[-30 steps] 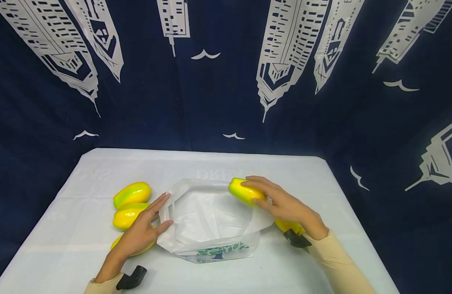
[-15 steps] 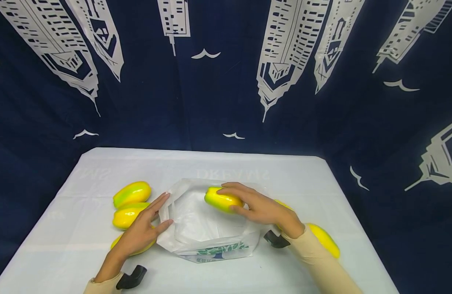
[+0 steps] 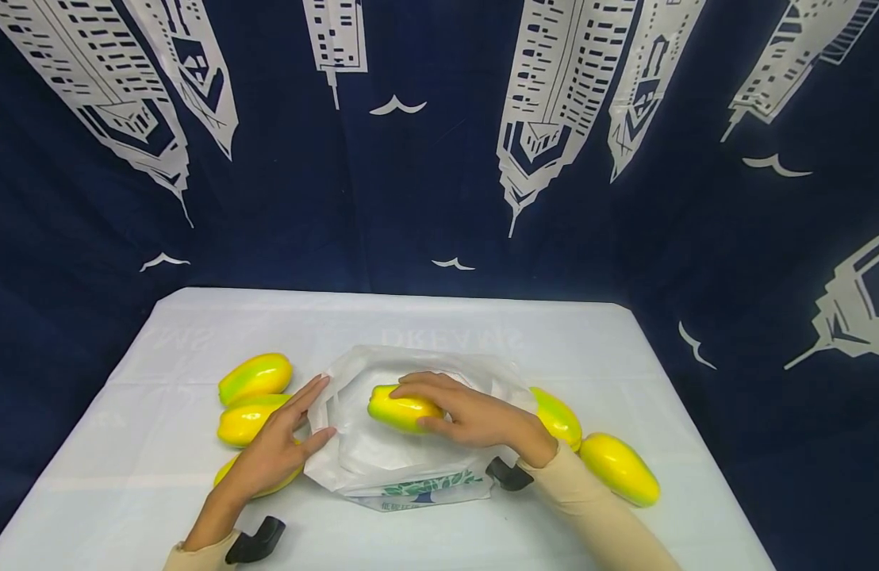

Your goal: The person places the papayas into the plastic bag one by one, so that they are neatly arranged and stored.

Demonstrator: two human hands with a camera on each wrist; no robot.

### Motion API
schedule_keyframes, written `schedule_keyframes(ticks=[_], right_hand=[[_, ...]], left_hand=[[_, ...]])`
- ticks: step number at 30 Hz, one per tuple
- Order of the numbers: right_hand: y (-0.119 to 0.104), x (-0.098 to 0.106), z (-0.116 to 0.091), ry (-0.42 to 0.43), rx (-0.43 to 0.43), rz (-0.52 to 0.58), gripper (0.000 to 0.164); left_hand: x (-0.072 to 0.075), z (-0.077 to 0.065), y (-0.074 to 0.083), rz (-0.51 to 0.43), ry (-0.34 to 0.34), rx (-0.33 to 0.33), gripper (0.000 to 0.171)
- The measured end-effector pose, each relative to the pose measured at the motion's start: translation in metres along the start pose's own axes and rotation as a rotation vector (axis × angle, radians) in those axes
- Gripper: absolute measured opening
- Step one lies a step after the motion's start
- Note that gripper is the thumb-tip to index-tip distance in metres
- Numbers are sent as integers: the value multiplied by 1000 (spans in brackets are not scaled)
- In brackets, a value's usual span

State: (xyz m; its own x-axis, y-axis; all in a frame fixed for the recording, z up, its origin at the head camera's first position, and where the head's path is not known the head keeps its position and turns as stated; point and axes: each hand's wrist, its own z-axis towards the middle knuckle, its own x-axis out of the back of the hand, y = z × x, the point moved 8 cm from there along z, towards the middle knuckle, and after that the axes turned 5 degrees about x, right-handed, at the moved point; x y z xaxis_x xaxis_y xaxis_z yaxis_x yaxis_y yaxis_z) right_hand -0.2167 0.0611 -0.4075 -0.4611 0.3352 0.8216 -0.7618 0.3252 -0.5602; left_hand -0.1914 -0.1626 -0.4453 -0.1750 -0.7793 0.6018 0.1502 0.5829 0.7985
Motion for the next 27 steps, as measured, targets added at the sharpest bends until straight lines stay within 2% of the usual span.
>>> schedule_keyframes(ticks=[11,15,22,27], right_hand=[[-5,-31,12,-136,-26,49,49],[-6,-40,15,-158,-39,56,50],[-14,-51,22,-172,48,45,46],[-13,-56,24,-172,46,36,45]], left_hand=[[-1,0,-1,0,-5,9,76],[0,0,-1,2,-1,2,77],[1,-1,0,1,6,-8,76],[1,-1,0,2,2,-1,76]])
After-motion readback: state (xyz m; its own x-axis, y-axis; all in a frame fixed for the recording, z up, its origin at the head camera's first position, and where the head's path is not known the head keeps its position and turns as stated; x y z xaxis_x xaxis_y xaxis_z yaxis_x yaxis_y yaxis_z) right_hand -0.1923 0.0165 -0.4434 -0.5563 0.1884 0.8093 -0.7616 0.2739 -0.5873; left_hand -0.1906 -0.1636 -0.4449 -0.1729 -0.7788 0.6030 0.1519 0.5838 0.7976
